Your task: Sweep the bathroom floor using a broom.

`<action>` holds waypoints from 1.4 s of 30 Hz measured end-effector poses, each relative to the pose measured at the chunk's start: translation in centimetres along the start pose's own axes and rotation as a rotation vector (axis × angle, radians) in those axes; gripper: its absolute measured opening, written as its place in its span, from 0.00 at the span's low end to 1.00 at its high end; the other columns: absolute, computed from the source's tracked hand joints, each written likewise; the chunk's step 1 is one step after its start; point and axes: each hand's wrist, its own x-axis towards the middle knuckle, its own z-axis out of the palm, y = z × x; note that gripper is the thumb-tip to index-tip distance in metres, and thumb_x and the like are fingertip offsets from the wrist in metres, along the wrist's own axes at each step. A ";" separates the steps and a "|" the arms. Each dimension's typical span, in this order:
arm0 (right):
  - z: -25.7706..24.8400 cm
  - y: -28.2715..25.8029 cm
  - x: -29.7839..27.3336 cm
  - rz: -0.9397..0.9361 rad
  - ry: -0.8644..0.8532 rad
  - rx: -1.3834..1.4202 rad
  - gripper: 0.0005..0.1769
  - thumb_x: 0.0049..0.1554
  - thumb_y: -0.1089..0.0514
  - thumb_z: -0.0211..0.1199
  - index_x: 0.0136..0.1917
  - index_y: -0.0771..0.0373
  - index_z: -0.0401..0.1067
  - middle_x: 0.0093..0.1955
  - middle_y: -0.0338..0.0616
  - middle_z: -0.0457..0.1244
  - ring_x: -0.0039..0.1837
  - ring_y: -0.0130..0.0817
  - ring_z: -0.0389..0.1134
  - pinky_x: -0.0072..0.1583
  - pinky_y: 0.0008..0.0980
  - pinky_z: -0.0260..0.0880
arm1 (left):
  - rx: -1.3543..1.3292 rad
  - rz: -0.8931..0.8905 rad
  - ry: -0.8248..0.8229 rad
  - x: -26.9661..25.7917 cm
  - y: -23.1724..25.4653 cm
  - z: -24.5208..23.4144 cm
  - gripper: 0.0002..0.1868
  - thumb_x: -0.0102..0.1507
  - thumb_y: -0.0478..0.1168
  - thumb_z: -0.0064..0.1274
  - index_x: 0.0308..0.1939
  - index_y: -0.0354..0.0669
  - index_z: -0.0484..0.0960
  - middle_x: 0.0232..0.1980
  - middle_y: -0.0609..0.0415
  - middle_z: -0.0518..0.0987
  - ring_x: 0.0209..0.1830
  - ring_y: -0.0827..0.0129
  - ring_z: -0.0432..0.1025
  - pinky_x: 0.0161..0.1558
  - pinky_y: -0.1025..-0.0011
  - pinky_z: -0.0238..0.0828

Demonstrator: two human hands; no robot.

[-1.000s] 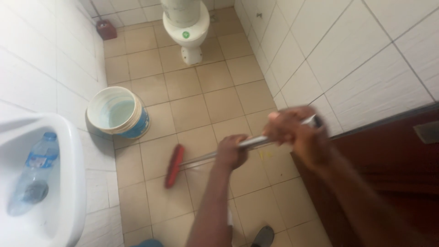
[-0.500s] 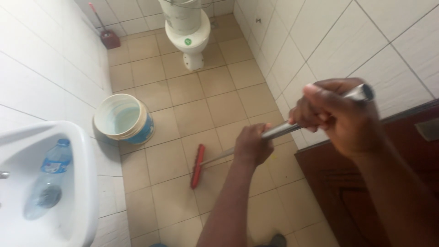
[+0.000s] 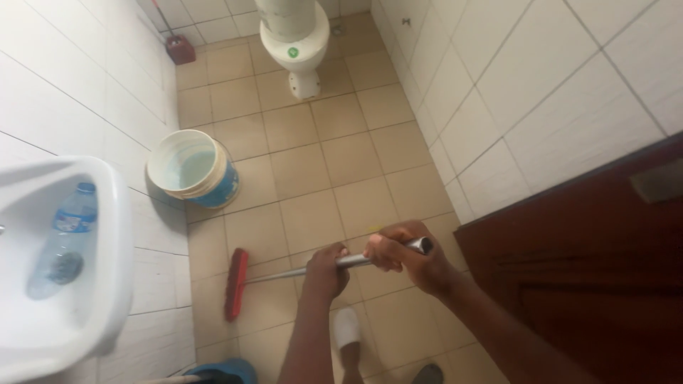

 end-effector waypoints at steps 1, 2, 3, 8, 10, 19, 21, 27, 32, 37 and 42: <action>-1.2 0.1 -1.2 -0.001 0.002 -0.003 0.18 0.61 0.59 0.54 0.29 0.60 0.69 0.25 0.40 0.60 0.27 0.30 0.56 0.32 0.29 0.61 | -0.002 0.003 0.000 -0.3 1.1 1.4 0.09 0.70 0.42 0.46 0.38 0.49 0.81 0.40 0.49 0.82 0.44 0.49 0.76 0.48 0.52 0.72; -2.5 0.1 -2.4 -0.001 0.023 0.012 0.20 0.62 0.59 0.53 0.28 0.59 0.67 0.24 0.40 0.58 0.27 0.30 0.55 0.34 0.30 0.63 | -0.031 0.106 0.060 -0.7 2.3 2.8 0.07 0.68 0.40 0.46 0.39 0.50 0.81 0.41 0.50 0.82 0.45 0.49 0.75 0.49 0.52 0.71; -3.8 0.1 -3.7 -0.003 0.051 0.028 0.21 0.63 0.59 0.53 0.28 0.59 0.66 0.23 0.39 0.56 0.27 0.30 0.54 0.35 0.30 0.65 | -0.058 0.216 0.116 -0.9 3.5 4.1 0.07 0.66 0.38 0.46 0.40 0.51 0.81 0.42 0.51 0.82 0.46 0.49 0.74 0.50 0.52 0.70; -12.0 -3.2 -11.1 -0.039 0.188 0.051 0.24 0.65 0.59 0.51 0.26 0.57 0.60 0.23 0.40 0.53 0.29 0.32 0.56 0.46 0.38 0.72 | -0.104 0.190 -0.050 -1.3 15.0 9.4 0.09 0.62 0.35 0.49 0.40 0.54 0.83 0.44 0.53 0.82 0.48 0.49 0.73 0.50 0.51 0.70; -15.0 -4.8 -14.4 -0.045 0.237 0.042 0.25 0.65 0.59 0.50 0.25 0.57 0.59 0.24 0.40 0.53 0.29 0.33 0.56 0.50 0.41 0.73 | -0.141 0.206 -0.096 -2.0 19.2 11.8 0.12 0.60 0.33 0.49 0.40 0.55 0.84 0.44 0.54 0.83 0.49 0.49 0.73 0.50 0.51 0.70; -20.8 -10.5 -22.2 -0.027 0.273 -0.051 0.26 0.67 0.56 0.49 0.26 0.57 0.56 0.25 0.39 0.51 0.33 0.34 0.57 0.58 0.45 0.70 | -0.104 0.274 -0.177 -4.8 30.3 13.9 0.16 0.56 0.33 0.55 0.47 0.52 0.83 0.42 0.48 0.84 0.47 0.48 0.76 0.47 0.52 0.74; -19.7 -11.0 -22.0 -0.095 0.224 -0.074 0.25 0.67 0.57 0.48 0.27 0.58 0.58 0.25 0.39 0.52 0.33 0.34 0.58 0.58 0.44 0.71 | -0.114 0.309 -0.020 -5.0 29.4 13.4 0.17 0.57 0.34 0.55 0.50 0.47 0.81 0.41 0.43 0.82 0.44 0.46 0.76 0.45 0.52 0.74; -14.0 -9.3 -18.4 -0.197 0.111 -0.046 0.25 0.65 0.60 0.50 0.25 0.60 0.60 0.24 0.40 0.53 0.30 0.33 0.57 0.53 0.44 0.73 | -0.045 0.174 0.105 -7.1 23.8 9.0 0.13 0.58 0.32 0.51 0.47 0.47 0.79 0.39 0.46 0.83 0.43 0.48 0.77 0.45 0.52 0.73; -9.4 -5.5 -14.8 -0.148 -0.039 0.082 0.25 0.65 0.60 0.49 0.25 0.59 0.59 0.24 0.39 0.52 0.30 0.32 0.55 0.51 0.42 0.70 | 0.019 0.042 0.182 -9.5 17.0 6.5 0.15 0.57 0.30 0.52 0.47 0.47 0.79 0.38 0.45 0.83 0.41 0.47 0.77 0.45 0.51 0.73; -6.3 -2.5 -12.4 -0.087 -0.125 0.133 0.25 0.64 0.60 0.49 0.24 0.58 0.57 0.23 0.39 0.53 0.30 0.32 0.55 0.50 0.42 0.71 | -0.003 -0.124 0.179 -11.4 12.5 6.7 0.15 0.56 0.30 0.51 0.46 0.46 0.79 0.37 0.43 0.82 0.41 0.45 0.76 0.44 0.51 0.73; -8.6 -3.4 -11.6 0.015 -0.033 0.061 0.25 0.62 0.60 0.51 0.23 0.57 0.56 0.22 0.40 0.52 0.28 0.34 0.55 0.48 0.44 0.73 | -0.106 0.013 0.261 -9.3 13.3 9.7 0.11 0.57 0.28 0.49 0.42 0.43 0.77 0.38 0.44 0.83 0.35 0.46 0.77 0.44 0.50 0.72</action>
